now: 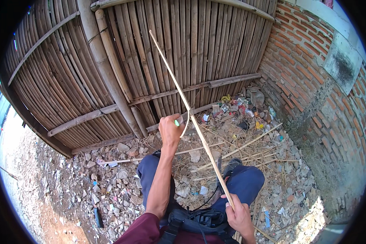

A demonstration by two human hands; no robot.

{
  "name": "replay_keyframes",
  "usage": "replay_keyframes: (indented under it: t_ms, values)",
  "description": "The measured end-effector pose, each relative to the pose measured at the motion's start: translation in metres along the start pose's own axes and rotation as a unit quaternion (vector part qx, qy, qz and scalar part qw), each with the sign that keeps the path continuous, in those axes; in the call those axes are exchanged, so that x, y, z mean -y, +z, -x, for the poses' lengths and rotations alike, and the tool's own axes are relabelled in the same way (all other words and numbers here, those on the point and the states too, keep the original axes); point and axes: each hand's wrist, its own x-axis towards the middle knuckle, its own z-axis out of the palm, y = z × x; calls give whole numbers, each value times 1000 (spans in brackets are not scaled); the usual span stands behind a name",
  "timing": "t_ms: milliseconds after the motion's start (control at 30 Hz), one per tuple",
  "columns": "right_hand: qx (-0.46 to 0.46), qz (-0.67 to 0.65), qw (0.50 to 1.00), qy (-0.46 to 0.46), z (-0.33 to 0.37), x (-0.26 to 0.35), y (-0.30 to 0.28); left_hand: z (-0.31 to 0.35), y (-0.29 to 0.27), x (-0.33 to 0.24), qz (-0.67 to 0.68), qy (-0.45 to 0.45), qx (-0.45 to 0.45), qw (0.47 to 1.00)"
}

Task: The person whittles a long piece of bamboo with a knife.

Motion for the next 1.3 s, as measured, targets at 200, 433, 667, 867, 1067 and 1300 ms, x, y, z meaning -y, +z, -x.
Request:
replay_keyframes:
  t_ms: [200,433,667,867,1067,1300]
  values:
    - [0,4,1000,8,8,2,1,-31,-14,25,-64,10,-15,998]
    - [26,26,999,0,15,-19,-5,-60,-30,47,-70,-33,-91,993]
    - [62,43,997,11,7,-38,-23,-54,-41,42,-46,-58,-82,994]
    - [41,42,998,10,3,-41,-24,-61,-54,32,-3,-95,-63,993]
    - [36,62,997,28,5,-39,-24,-72,-31,37,-30,-38,-124,991]
    - [56,23,997,55,29,-39,-27,-110,-43,130,-82,-138,-184,970]
